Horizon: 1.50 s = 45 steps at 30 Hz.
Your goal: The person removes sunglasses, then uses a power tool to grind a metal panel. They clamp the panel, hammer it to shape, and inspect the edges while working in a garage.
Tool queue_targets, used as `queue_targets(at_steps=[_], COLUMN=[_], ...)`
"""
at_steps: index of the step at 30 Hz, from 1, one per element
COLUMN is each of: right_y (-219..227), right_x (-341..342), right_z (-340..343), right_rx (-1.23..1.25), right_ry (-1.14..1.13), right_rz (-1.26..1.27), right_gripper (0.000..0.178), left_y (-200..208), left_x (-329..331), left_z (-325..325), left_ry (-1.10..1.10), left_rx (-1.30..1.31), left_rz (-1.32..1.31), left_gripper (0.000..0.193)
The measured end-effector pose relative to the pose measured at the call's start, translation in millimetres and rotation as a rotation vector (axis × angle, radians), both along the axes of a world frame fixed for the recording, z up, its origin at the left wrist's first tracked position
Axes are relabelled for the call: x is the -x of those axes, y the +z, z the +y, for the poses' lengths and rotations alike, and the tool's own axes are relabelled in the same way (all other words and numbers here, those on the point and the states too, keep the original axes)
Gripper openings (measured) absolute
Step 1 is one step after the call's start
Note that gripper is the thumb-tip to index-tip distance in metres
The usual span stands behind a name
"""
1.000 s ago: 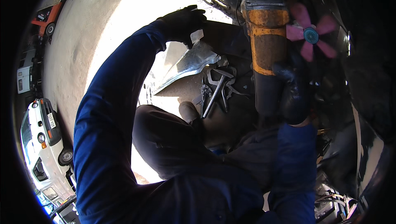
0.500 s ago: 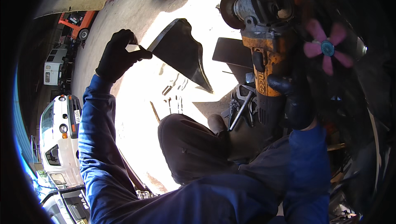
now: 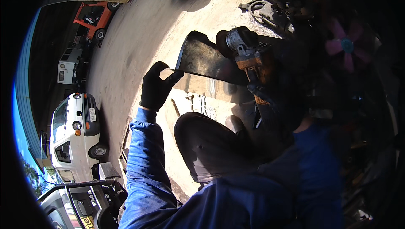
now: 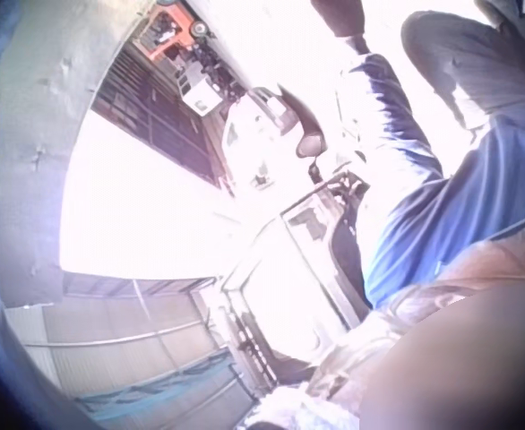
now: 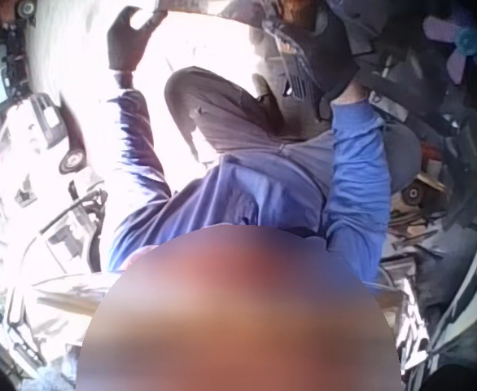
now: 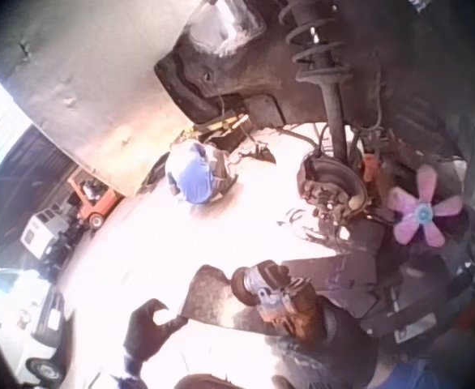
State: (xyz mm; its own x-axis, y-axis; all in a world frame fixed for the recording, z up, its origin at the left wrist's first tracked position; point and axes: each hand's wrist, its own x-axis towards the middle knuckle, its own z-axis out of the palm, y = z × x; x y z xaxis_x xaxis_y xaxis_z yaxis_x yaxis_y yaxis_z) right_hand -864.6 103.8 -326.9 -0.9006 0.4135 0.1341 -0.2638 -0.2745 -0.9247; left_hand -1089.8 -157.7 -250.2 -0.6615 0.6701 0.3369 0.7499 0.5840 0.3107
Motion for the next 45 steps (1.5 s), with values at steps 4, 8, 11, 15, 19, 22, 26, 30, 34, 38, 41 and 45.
queue_targets(at_steps=[4, 8, 11, 15, 19, 22, 26, 30, 34, 38, 41, 45], right_y=[-14, -17, -12, -4, 5, 13, 18, 12, 8, 10, 9, 0], right_x=[17, 26, 28, 28, 24, 24, 27, 32, 32, 30, 31, 34], right_z=[-21, -26, -27, -28, -23, -18, -19, -25, -32, -37, -41, -47], right_rx=[0.025, -0.343, -0.252, -0.246, -0.266, -0.254, -0.283, -0.238, -0.333, -0.362, -0.372, -0.324], right_ry=[0.027, -0.017, 0.012, 0.107, 0.075, 0.099, 0.106, 0.091, 0.045, 0.051, 0.036, 0.004], right_rz=[-0.069, -0.230, -0.072, -0.161, -0.123, -0.073, -0.107, 0.023, -0.051, -0.025, -0.097, -0.054], right_gripper=[0.047, 0.050, 0.054, 0.064, 0.061, 0.060, 0.057, 0.060, 0.064, 0.068, 0.072, 0.075], left_y=[14, 25, 31, 30, 24, 20, 17, 14, 10, 8, 8, 8], left_x=[-19, -33, -41, -53, -63, -67, -74, -78, -80, -83, -85, -86], left_z=[5, 12, 12, 9, 3, 0, -4, -7, -11, -15, -16, -15], left_ry=[0.052, 0.162, 0.263, 0.279, 0.206, 0.126, 0.140, 0.213, 0.081, 0.162, 0.092, 0.137], left_rx=[0.107, 0.200, 0.212, 0.169, 0.188, 0.161, 0.099, 0.082, 0.119, 0.083, 0.099, 0.106], left_rz=[-0.134, -0.210, -0.353, -0.384, -0.156, -0.060, -0.163, -0.242, -0.046, -0.108, -0.036, -0.076], left_gripper=[0.033, 0.031, 0.028, 0.028, 0.029, 0.028, 0.026, 0.026, 0.027, 0.027, 0.027, 0.028])
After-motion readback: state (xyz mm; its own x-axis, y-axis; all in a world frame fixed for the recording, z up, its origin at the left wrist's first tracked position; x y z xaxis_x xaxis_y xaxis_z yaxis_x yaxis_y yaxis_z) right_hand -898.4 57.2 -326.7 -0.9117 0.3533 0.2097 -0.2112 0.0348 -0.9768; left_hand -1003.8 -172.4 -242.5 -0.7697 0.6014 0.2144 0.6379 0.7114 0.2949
